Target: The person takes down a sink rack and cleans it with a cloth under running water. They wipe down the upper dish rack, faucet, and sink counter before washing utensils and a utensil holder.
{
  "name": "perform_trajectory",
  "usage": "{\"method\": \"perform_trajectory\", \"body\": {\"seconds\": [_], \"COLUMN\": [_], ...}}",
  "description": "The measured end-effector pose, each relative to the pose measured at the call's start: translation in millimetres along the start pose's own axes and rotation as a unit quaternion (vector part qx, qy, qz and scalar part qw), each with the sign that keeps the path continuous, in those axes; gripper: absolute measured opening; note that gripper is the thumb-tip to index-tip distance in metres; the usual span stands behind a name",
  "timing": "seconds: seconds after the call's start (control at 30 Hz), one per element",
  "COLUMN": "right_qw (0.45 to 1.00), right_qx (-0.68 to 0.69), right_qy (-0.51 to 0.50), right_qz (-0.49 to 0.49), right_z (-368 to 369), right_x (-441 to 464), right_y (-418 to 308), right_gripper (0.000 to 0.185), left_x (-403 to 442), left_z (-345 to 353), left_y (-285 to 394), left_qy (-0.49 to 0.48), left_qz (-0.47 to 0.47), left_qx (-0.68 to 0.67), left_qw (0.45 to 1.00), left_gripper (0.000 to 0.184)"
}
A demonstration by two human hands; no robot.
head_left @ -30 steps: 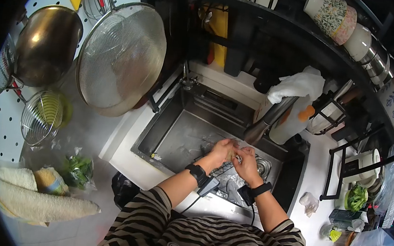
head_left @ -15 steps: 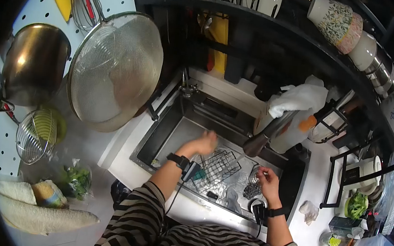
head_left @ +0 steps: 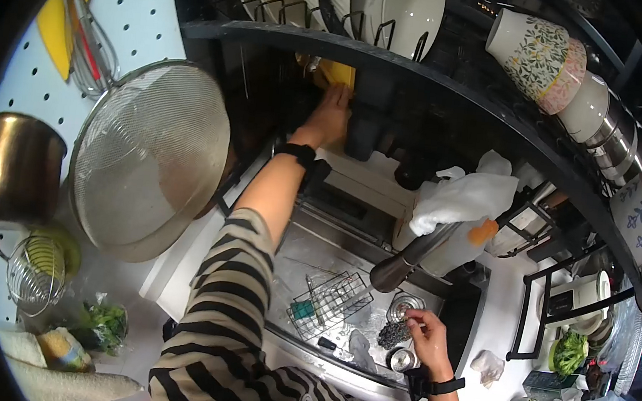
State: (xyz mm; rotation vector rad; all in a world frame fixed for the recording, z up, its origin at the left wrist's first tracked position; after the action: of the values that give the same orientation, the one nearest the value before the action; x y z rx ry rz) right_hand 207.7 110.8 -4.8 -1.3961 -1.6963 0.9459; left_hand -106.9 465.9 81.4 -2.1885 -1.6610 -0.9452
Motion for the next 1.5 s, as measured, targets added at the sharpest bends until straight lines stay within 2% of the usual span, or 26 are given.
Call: {"method": "perform_trajectory", "body": {"seconds": [0.03, 0.1, 0.13, 0.17, 0.27, 0.33, 0.4, 0.47, 0.53, 0.6, 0.63, 0.7, 0.77, 0.87, 0.97, 1.0, 1.07, 1.13, 1.17, 1.2, 1.27, 1.3, 1.33, 1.4, 1.43, 1.5], "right_qw": [1.0, 0.999, 0.997, 0.995, 0.981, 0.961, 0.961, 0.947, 0.964, 0.945, 0.914, 0.838, 0.764, 0.794, 0.81, 0.838, 0.887, 0.893, 0.902, 0.906, 0.914, 0.921, 0.929, 0.948, 0.945, 0.936], "right_qx": [0.006, 0.033, -0.009, 0.051, -0.038, -0.096, 0.158, 0.237, 0.113, -0.057, -0.147, -0.295, -0.412, -0.355, -0.351, -0.309, -0.226, -0.177, -0.162, -0.206, -0.254, -0.256, -0.255, -0.189, -0.174, -0.161], "right_qy": [0.006, 0.029, 0.034, 0.051, 0.057, 0.076, 0.007, -0.015, 0.008, 0.069, 0.114, 0.179, 0.212, 0.259, 0.233, 0.231, 0.227, 0.203, 0.184, 0.169, 0.147, 0.14, 0.129, 0.137, 0.157, 0.17], "right_qz": [-0.006, 0.006, -0.073, -0.068, -0.18, -0.246, -0.228, -0.214, -0.242, -0.314, -0.36, -0.423, -0.449, -0.42, -0.408, -0.385, -0.333, -0.36, -0.356, -0.328, -0.281, -0.259, -0.235, -0.215, -0.229, -0.262], "right_z": [-4, -12, -15, -14, -23, -24, -19, -22, -31, -37, -36, -39, -43, -42, -39, -41, -45, -53, -51, -50, -50, -49, -46, -37, -33, -27], "right_x": [8, 40, 63, 85, 144, 170, 194, 211, 217, 215, 218, 228, 234, 243, 227, 225, 218, 211, 194, 185, 172, 168, 164, 167, 170, 171], "right_y": [-1, -13, -14, -31, -36, -48, -49, -54, -70, -88, -93, -100, -98, -85, -118, -116, -105, -75, -87, -75, -60, -60, -58, -46, -39, -40], "right_gripper": [0.014, 0.016, 0.018, 0.019, 0.023, 0.029, 0.033, 0.036, 0.034, 0.026, 0.021, 0.017, 0.016, 0.023, 0.026, 0.027, 0.028, 0.034, 0.038, 0.034, 0.03, 0.03, 0.029, 0.03, 0.03, 0.03], "left_x": [-2, 0, -1, 0, 10, 14, 18, 14, 7, 7, 7, 11, 11, 12, 13, 14, 12, 18, 24, 26, 25, 22, 19, 10, 13, 11], "left_z": [-4, -17, -24, -25, -31, -9, -8, -8, -54, -52, -37, -21, -17, -16, 6, 1, -17, -17, -12, -4, 1, 3, 1, 3, 11, 16], "left_y": [-4, -12, -12, -8, 14, 46, 110, 168, 200, 207, 200, 191, 185, 187, 187, 181, 154, 104, 70, 47, 45, 46, 65, 123, 157, 185], "left_qy": [0.045, 0.001, -0.021, 0.037, -0.099, 0.035, -0.086, -0.219, -0.274, -0.23, -0.153, -0.09, -0.125, -0.156, -0.047, -0.031, 0.0, -0.006, -0.053, -0.099, -0.052, -0.03, -0.14, -0.081, -0.184, -0.119], "left_qz": [0.038, 0.016, 0.004, 0.003, -0.061, 0.116, 0.118, 0.108, 0.07, 0.144, 0.234, 0.311, 0.273, 0.18, 0.199, 0.179, 0.142, 0.181, 0.139, 0.097, 0.135, 0.153, 0.138, 0.265, 0.203, 0.23], "left_qx": [-0.034, -0.111, -0.15, -0.125, -0.077, -0.124, -0.189, -0.357, -0.399, -0.393, -0.362, -0.311, -0.289, -0.256, -0.204, -0.201, -0.196, -0.043, -0.082, -0.121, -0.069, -0.043, -0.079, -0.089, -0.101, -0.155], "left_qw": [0.998, 0.994, 0.989, 0.991, 0.99, 0.985, 0.971, 0.901, 0.872, 0.879, 0.889, 0.894, 0.909, 0.937, 0.957, 0.962, 0.97, 0.983, 0.985, 0.983, 0.987, 0.987, 0.977, 0.957, 0.956, 0.953], "left_gripper": [0.044, 0.038, 0.036, 0.031, 0.03, 0.028, 0.027, 0.027, 0.029, 0.03, 0.03, 0.029, 0.029, 0.029, 0.029, 0.028, 0.028, 0.029, 0.03, 0.031, 0.028, 0.026, 0.023, 0.015, 0.017, 0.02]}}
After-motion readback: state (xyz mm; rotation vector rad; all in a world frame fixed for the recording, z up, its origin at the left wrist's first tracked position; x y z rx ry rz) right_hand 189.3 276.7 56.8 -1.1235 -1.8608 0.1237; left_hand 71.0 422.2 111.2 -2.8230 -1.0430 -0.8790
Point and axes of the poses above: each hand's wrist, its own x-axis towards the middle knuckle, its own z-axis out of the palm, y = z × x, the point moved 3 cm from there along x, towards the middle knuckle, and after that the axes turned 7 degrees about -z, right-handed, at the moved point
